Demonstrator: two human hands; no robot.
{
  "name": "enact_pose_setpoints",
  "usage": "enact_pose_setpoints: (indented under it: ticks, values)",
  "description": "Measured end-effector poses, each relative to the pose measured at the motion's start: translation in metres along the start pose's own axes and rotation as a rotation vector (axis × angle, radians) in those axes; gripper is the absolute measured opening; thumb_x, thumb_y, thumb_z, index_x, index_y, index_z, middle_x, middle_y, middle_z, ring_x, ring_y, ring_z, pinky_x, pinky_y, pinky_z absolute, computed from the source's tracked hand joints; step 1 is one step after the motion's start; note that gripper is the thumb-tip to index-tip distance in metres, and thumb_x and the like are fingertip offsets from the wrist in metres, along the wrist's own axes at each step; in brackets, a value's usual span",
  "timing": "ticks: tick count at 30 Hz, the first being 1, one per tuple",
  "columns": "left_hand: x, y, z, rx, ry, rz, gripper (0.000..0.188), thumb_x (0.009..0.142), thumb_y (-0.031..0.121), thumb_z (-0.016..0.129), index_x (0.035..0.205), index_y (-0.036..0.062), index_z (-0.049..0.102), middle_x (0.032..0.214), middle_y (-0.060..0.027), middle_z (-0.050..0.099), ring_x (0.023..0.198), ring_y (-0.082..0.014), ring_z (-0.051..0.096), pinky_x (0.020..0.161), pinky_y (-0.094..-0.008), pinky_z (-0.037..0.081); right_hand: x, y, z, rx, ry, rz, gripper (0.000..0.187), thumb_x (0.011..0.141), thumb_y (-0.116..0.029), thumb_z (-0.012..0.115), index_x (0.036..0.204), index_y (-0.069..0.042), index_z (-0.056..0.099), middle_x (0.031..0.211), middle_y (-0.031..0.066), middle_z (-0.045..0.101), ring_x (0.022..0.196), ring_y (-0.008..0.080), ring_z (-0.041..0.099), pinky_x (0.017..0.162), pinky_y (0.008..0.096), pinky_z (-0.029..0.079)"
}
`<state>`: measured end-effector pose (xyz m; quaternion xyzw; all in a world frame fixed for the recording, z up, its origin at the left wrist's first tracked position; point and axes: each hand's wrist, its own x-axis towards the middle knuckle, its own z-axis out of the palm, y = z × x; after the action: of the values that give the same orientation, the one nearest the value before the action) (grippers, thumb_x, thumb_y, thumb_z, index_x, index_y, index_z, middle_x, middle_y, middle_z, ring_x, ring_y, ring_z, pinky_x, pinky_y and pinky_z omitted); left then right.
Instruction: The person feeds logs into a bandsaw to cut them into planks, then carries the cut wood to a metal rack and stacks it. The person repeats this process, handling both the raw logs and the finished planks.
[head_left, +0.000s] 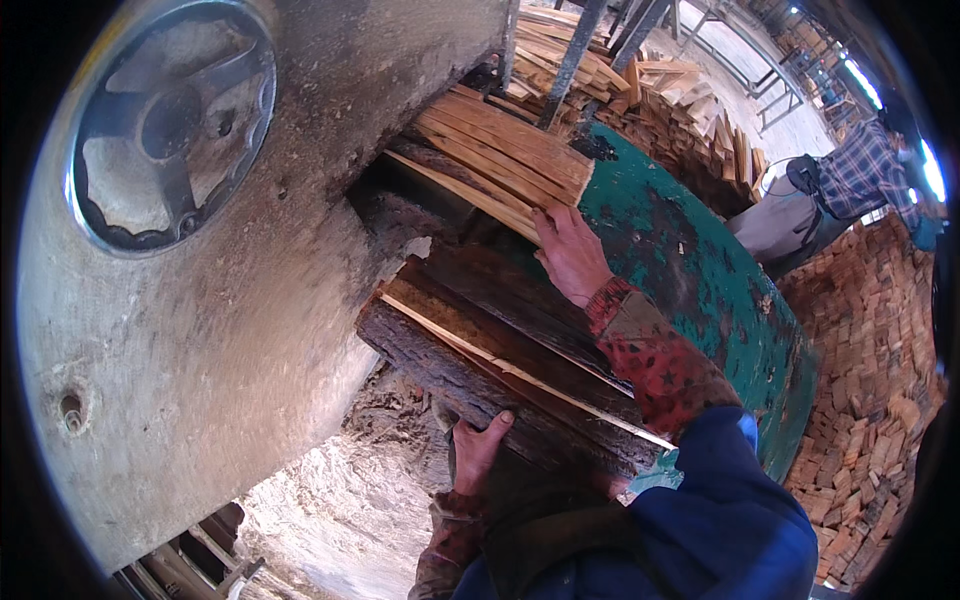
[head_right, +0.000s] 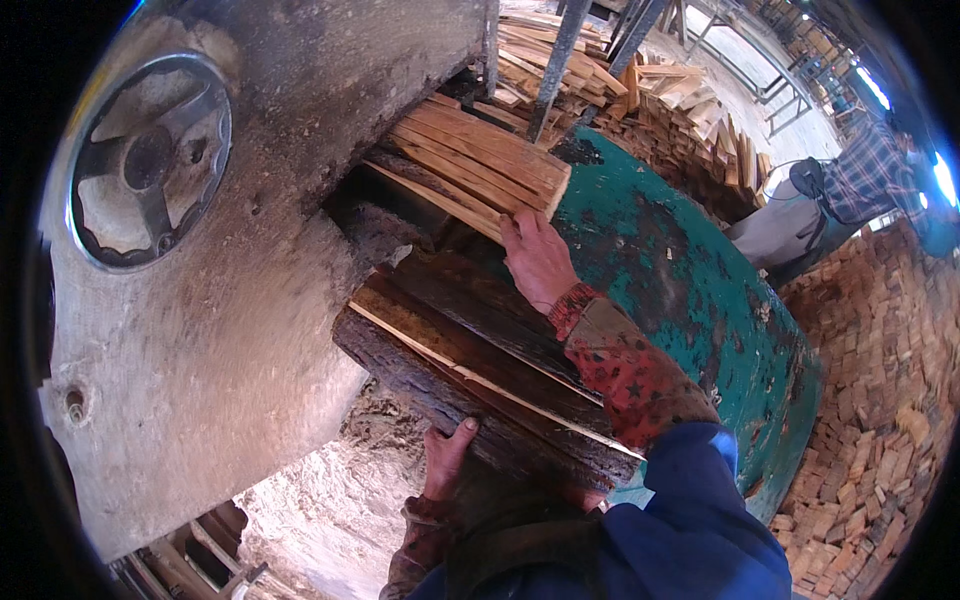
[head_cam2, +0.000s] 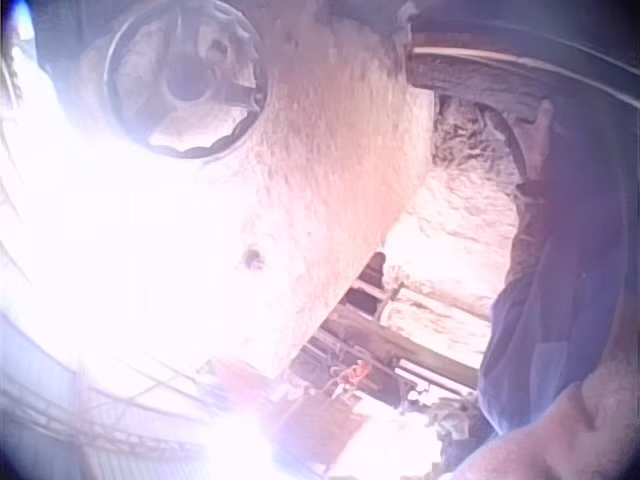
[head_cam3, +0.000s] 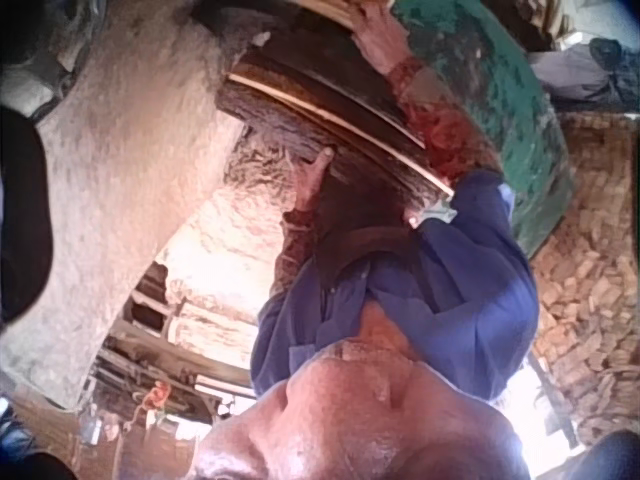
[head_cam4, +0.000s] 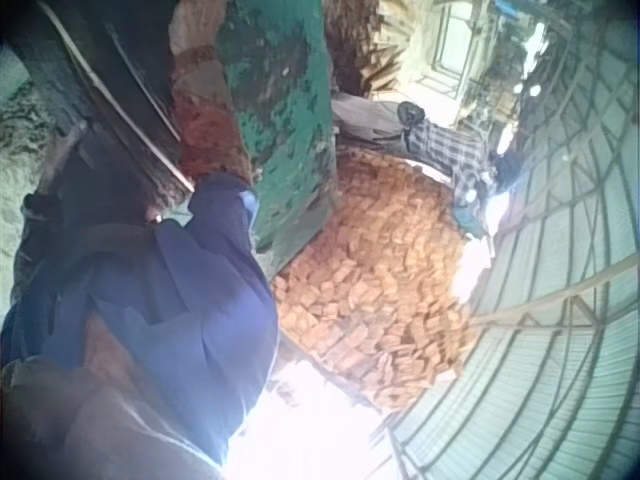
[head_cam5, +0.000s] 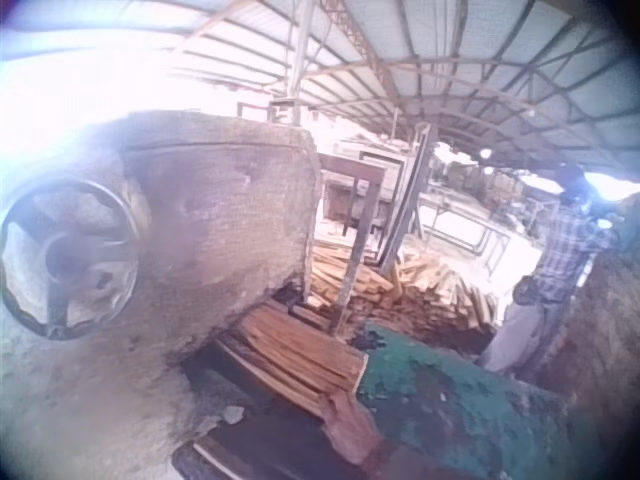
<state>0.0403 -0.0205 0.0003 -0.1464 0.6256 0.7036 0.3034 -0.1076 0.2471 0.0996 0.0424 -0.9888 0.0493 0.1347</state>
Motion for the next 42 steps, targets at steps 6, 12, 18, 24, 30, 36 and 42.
enact_pose_setpoints:
  ticks: [6,12,18,24,30,36,42]
  values:
    - [-0.005,0.005,0.005,-0.092,-0.003,0.045,0.058,0.074,0.03,0.083,0.109,-0.0108,0.061,0.105,-0.0147,0.067,0.094,-0.0202,0.062,0.086,-0.032,0.049,0.011,0.003,0.02,-0.088,0.011,-0.042,0.056,0.076,-0.01,0.068,0.127,0.002,0.05,0.108,0.0157,0.052,0.098,0.0331,0.057,0.078,0.0408,0.05]
    - [-0.009,0.014,0.009,-0.139,0.004,0.023,0.061,0.075,0.028,0.083,0.114,-0.0111,0.058,0.108,-0.0147,0.065,0.093,-0.022,0.061,0.087,-0.0331,0.048,0.044,-0.009,0.038,0.111,-0.007,0.207,0.041,0.083,-0.014,0.061,0.122,-0.006,0.056,0.097,0.0188,0.062,0.086,0.0374,0.063,0.07,0.0484,0.049]
    - [-0.007,0.006,0.014,-0.101,0.046,0.08,0.063,0.076,0.034,0.081,0.115,-0.0086,0.057,0.107,-0.0119,0.063,0.094,-0.0201,0.059,0.086,-0.0333,0.048,-0.001,0.039,0.018,0.396,-0.056,0.245,0.037,0.083,-0.016,0.061,0.119,-0.007,0.059,0.096,0.0197,0.066,0.091,0.0398,0.063,0.079,0.0478,0.049]
    - [-0.002,-0.009,0.003,-0.075,0.046,0.089,0.055,0.08,0.03,0.077,0.114,-0.0088,0.058,0.107,-0.0118,0.062,0.092,-0.0196,0.059,0.084,-0.033,0.049,-0.101,0.08,-0.052,0.982,-0.307,0.486,0.043,0.088,-0.027,0.065,0.12,0.002,0.061,0.107,0.0165,0.069,0.094,0.0223,0.065,0.084,0.036,0.049]
    - [-0.008,0.004,0.008,-0.028,0.059,0.099,0.057,0.081,0.032,0.076,0.114,-0.0088,0.056,0.107,-0.0118,0.062,0.095,-0.0202,0.058,0.087,-0.0349,0.048,-0.16,0.078,-0.038,0.779,-0.546,0.406,0.052,0.092,-0.043,0.06,0.117,0.002,0.063,0.111,0.0179,0.063,0.102,0.0289,0.06,0.089,0.0373,0.047]
    - [-0.008,0.0,0.007,-0.075,0.044,0.085,0.06,0.083,0.036,0.073,0.117,-0.0097,0.053,0.112,-0.0147,0.06,0.1,-0.0223,0.058,0.09,-0.0365,0.048,-0.157,0.059,-0.023,0.785,-0.532,0.368,0.072,0.095,-0.059,0.044,0.128,0.004,0.055,0.111,0.0247,0.057,0.104,0.0365,0.057,0.089,0.0406,0.045]
    - [-0.001,-0.004,0.005,-0.093,0.034,0.118,0.054,0.086,0.035,0.071,0.113,-0.0093,0.056,0.103,-0.0134,0.063,0.091,-0.0215,0.063,0.084,-0.0355,0.051,-0.165,0.068,0.001,0.784,-0.496,0.324,0.09,0.088,-0.071,0.044,0.135,0.005,0.048,0.11,0.0262,0.056,0.101,0.0395,0.056,0.088,0.0432,0.044]
